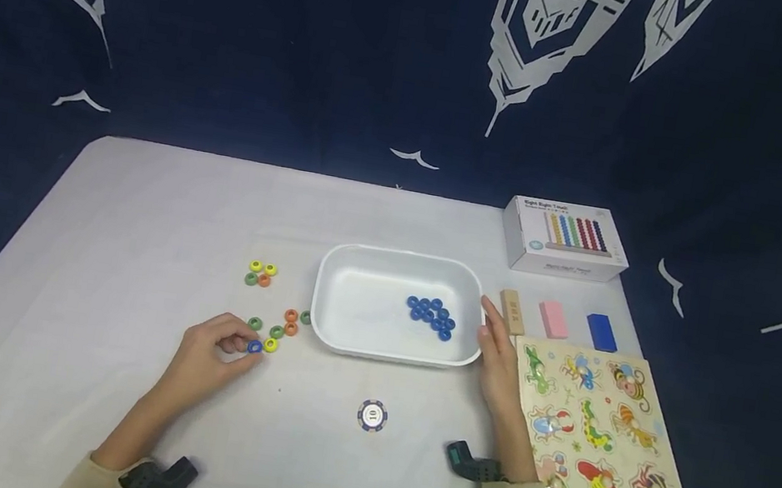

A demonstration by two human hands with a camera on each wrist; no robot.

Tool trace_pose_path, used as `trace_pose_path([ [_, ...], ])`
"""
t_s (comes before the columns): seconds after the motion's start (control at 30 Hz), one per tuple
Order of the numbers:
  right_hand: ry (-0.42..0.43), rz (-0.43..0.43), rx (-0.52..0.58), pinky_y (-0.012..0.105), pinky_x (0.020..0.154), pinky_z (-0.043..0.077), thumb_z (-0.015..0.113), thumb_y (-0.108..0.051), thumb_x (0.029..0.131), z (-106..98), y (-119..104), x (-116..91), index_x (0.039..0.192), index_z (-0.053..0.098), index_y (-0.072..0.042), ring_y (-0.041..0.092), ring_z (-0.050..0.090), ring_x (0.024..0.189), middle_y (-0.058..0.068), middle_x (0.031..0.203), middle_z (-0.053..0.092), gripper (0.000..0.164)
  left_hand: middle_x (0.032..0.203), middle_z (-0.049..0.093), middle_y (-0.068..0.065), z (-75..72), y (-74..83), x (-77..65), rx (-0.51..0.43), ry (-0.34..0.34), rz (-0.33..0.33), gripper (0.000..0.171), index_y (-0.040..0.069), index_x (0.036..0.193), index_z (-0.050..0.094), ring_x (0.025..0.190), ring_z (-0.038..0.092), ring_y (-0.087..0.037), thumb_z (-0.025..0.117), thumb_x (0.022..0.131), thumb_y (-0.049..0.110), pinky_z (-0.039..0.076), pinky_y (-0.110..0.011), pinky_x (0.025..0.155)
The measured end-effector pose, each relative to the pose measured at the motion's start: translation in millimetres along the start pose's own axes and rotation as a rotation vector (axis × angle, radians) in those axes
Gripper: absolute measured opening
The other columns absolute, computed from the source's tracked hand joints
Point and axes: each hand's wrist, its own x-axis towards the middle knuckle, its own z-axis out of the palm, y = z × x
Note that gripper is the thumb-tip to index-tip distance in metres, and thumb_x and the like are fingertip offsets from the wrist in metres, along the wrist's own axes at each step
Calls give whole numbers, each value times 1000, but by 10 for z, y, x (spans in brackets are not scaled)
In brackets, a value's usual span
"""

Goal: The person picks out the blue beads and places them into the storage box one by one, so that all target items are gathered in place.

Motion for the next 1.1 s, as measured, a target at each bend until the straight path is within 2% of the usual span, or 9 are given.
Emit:
trace_pose_path([
  [0.13,11,-2,-17,37,107,23,34,-33,95,-10,-14,15,133,32,-40,15,26,132,-11,144,26,39,78,60,8,-92,221,265,-100,17,5,26,14,91,65,65,54,-5,75,67,10,47,-20,63],
  [0.23,5,-5,-12,37,107,22,34,-33,95,-21,-4,21,134,32,-38,15,25,132,-10,144,26,39,82,60,6,-46,472,517,-203,-25,5,27,14,95,64,68,56,-7,73,70,8,49,-24,66],
  [0.33,-2,-16,6,37,107,21,34,-32,95,-19,9,22,135,32,-35,17,25,133,-8,145,26,40,84,60,5,120,717,768,-259,-94,24,26,15,95,64,71,56,-8,72,71,9,49,-23,67],
  [0.47,-4,-24,7,39,107,21,34,-31,95,-5,22,22,136,32,-33,19,24,133,-7,145,26,40,82,60,1,473,910,1045,-281,-193,41,23,10,93,66,71,56,-9,71,70,9,49,-21,63],
  [0.63,1,-20,2,38,107,22,34,-36,95,14,25,17,135,31,-36,17,25,133,-9,144,26,40,77,60,0,941,949,1266,-210,-343,-26,21,9,89,67,67,55,-9,70,69,7,47,-19,60],
  [0.77,14,-9,-9,36,107,23,34,-38,94,11,22,3,133,32,-38,16,26,132,-13,143,27,40,77,62,-1,1213,966,1364,-89,-438,-14,21,9,89,66,71,56,-10,68,69,5,46,-20,64],
  [0.8,13,-6,-13,36,107,23,34,-37,94,7,-32,-16,134,32,-36,17,26,132,-11,143,27,40,78,62,-1,1263,972,1380,-56,-452,-2,21,8,89,65,72,56,-10,68,69,5,46,-20,65],
  [1.0,8,5,8,39,107,21,35,-23,95,-36,-208,-60,137,32,-23,23,25,133,-2,145,27,42,79,61,-3,1399,1062,1448,48,-499,35,21,6,88,62,72,54,-12,69,68,4,45,-21,68],
  [1.1,7,8,10,38,107,22,36,-25,95,-40,-62,-10,136,33,-29,20,25,133,-7,144,27,41,78,61,-3,1401,1092,1453,54,-509,28,22,6,88,63,72,54,-12,70,68,4,44,-21,67],
])
